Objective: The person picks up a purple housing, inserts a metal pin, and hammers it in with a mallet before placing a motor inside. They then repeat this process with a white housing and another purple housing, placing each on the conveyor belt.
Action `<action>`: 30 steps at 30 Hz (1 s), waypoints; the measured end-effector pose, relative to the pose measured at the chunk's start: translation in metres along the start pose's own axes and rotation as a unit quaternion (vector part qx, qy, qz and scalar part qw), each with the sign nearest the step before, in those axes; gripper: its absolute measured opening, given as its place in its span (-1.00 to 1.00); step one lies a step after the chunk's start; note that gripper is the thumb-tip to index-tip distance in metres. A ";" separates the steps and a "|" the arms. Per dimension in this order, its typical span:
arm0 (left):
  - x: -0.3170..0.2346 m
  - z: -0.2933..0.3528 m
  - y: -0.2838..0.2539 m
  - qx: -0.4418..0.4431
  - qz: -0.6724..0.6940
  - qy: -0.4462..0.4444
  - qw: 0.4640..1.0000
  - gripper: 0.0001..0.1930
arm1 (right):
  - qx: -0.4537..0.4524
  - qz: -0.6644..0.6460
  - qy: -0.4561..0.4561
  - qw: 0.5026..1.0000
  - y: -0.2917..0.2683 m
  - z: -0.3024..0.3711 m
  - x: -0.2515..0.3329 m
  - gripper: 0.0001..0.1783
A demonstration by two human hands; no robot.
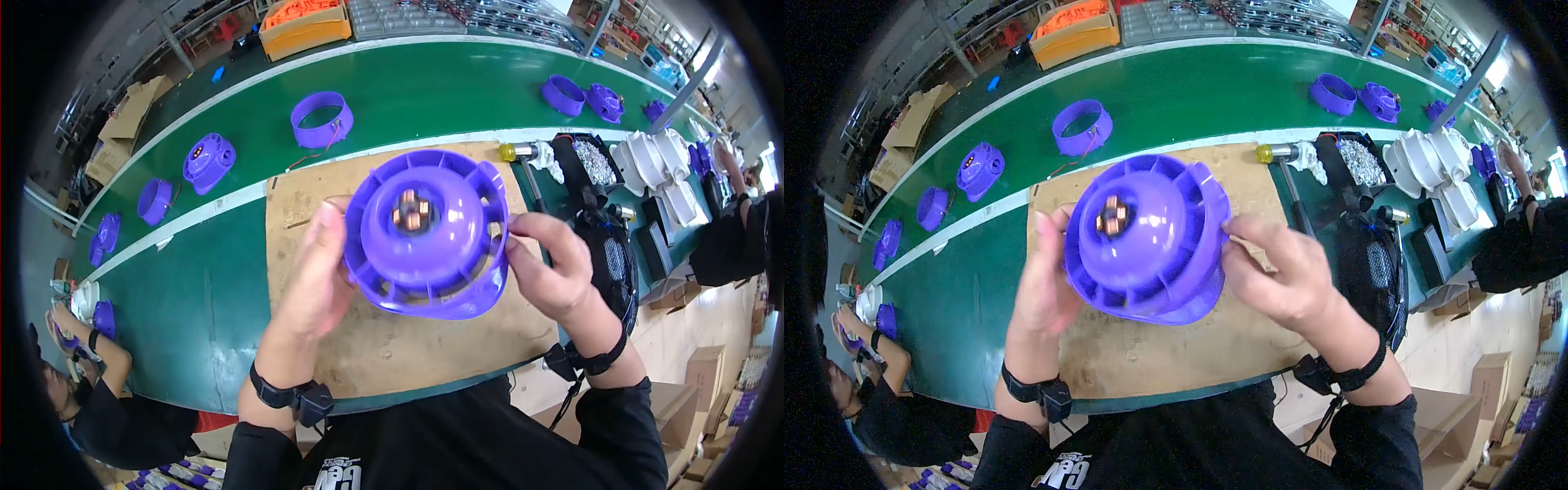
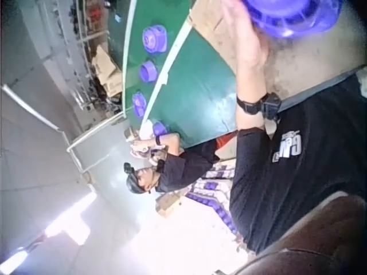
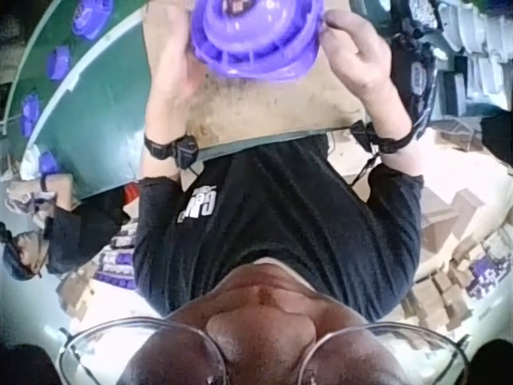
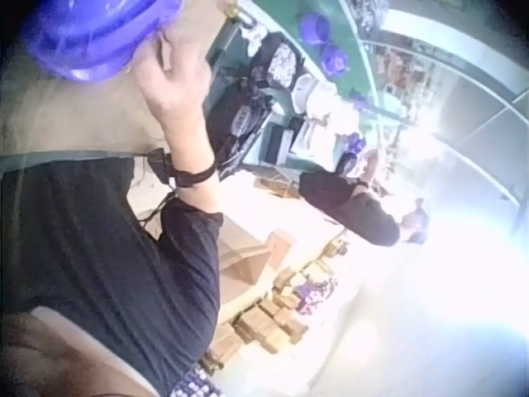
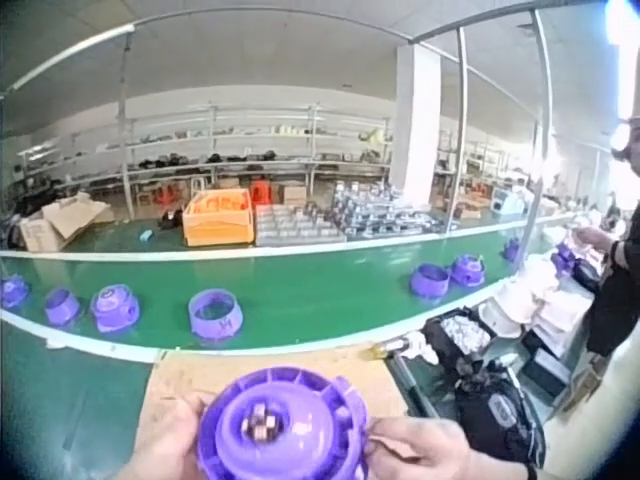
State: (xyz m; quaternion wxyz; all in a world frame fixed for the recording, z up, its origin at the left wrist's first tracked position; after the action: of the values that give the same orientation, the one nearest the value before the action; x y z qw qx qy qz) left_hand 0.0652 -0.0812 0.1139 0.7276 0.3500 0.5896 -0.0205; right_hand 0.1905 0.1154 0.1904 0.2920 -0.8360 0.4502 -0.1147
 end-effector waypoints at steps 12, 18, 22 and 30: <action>-0.023 -0.007 0.015 -0.051 -0.020 0.102 0.993 -0.52 | 0.020 -0.125 0.193 0.973 0.000 -0.034 -0.004 -0.60; -0.026 -0.013 0.029 -0.050 -0.101 0.164 0.980 -0.51 | 0.097 -0.069 0.224 0.967 0.018 -0.048 0.003 -0.53; -0.025 -0.017 0.032 -0.046 -0.113 0.178 0.976 -0.51 | 0.113 -0.051 0.220 0.968 0.022 -0.042 0.000 -0.59; -0.024 -0.015 0.024 -0.064 -0.144 0.173 0.972 -0.52 | 0.178 0.034 0.168 0.969 0.037 -0.043 0.013 -0.61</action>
State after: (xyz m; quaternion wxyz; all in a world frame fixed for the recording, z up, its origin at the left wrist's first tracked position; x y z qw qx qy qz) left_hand 0.0556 -0.0645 0.1458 0.6247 0.2120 0.7511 -0.0262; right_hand 0.1528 0.0726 0.2020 0.3604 -0.7235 0.4935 -0.3213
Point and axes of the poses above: each hand's wrist, its own z-axis away from the middle knuckle, its own y-axis out of the palm, x = y × z, the point moved 7 cm from there along -z, towards the middle knuckle, and after that the axes turned 2 degrees about z, right-handed, at the moved point
